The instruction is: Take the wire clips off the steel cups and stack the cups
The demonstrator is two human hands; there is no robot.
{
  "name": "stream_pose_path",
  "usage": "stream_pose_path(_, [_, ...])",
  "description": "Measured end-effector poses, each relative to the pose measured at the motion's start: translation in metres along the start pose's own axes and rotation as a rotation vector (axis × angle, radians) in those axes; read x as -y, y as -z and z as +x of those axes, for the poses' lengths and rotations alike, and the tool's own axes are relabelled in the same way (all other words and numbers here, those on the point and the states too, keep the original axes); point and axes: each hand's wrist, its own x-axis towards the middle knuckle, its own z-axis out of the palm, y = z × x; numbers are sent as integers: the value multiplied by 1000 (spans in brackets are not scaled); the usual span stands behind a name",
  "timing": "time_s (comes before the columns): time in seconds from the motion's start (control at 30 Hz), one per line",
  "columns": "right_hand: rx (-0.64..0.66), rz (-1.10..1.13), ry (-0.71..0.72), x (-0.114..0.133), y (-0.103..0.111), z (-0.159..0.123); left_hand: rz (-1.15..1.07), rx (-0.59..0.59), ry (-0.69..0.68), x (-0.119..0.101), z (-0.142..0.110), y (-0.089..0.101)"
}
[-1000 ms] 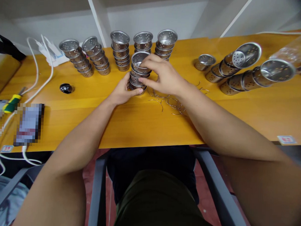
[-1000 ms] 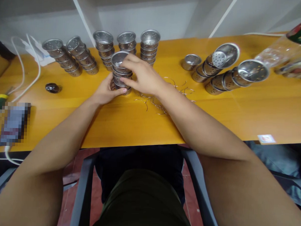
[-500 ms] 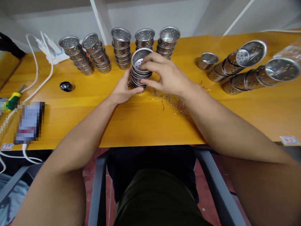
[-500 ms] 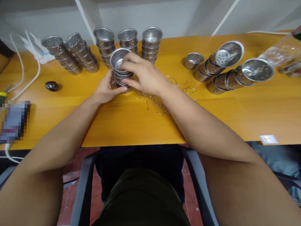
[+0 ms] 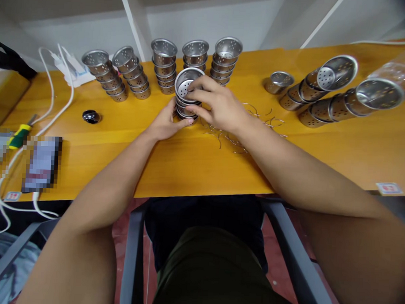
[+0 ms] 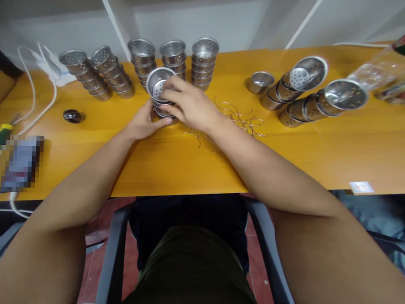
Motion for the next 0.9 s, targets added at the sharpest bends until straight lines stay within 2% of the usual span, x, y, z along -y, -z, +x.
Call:
stream_pose_path(0.17, [-36,23,23,-3,-2,-2,49,-19,-39,1,0,-2])
stream_pose_path(0.37, [-14,-6,-22,11,14,-1,76,9,-35,10,1,1])
stream_pose_path(0.57, [14,-41,-54,19,25,0,37,-51,-13,2,1,-2])
stream_pose_path(0.9, [43,-94,-57,28,27,8,2,-41,22,5,1,-4])
